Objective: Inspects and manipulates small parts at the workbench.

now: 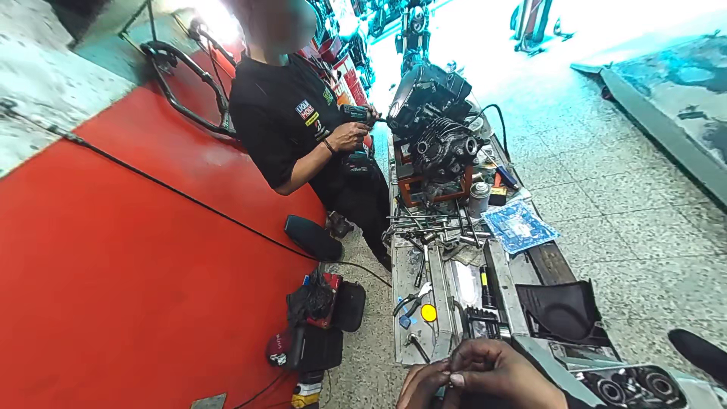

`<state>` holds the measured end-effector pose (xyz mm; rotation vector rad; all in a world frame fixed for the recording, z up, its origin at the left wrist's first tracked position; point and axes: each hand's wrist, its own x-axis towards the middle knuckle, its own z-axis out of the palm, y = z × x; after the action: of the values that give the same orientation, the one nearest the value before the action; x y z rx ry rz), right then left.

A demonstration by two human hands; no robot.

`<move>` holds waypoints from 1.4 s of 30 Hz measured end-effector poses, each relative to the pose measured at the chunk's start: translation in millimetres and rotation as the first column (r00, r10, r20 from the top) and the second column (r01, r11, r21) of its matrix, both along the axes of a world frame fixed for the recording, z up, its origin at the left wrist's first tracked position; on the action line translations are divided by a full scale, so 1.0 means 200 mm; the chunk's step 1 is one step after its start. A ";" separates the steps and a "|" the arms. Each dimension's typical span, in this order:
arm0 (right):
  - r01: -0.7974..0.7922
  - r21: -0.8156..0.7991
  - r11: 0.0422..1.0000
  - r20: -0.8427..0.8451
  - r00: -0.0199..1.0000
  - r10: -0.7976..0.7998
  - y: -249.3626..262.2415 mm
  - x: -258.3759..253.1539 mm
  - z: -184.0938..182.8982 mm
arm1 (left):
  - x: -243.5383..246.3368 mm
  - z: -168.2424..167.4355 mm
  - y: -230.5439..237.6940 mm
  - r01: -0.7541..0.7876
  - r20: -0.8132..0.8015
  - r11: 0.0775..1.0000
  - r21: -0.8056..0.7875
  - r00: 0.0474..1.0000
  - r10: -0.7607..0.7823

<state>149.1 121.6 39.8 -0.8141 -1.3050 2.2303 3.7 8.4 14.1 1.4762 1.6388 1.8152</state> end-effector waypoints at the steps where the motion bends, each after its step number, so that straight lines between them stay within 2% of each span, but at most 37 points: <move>1: -0.012 0.000 1.000 0.000 1.000 0.012 0.00 0.00 0.00 | 0.00 0.00 0.00 0.002 0.010 1.000 0.007 1.000 -0.002; 16: -0.041 0.010 0.999 0.016 0.999 0.041 0.00 0.01 0.01 | 0.00 -0.02 0.00 -0.008 0.068 0.999 0.045 0.998 0.005; 42: -0.053 0.002 0.999 0.027 0.998 0.053 0.01 0.02 0.01 | 0.00 0.00 -0.01 0.022 0.010 0.999 0.029 1.000 -0.022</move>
<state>152.7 122.7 42.4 -0.8206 -1.3568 2.2653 3.4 6.3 14.9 1.4891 1.5920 1.8392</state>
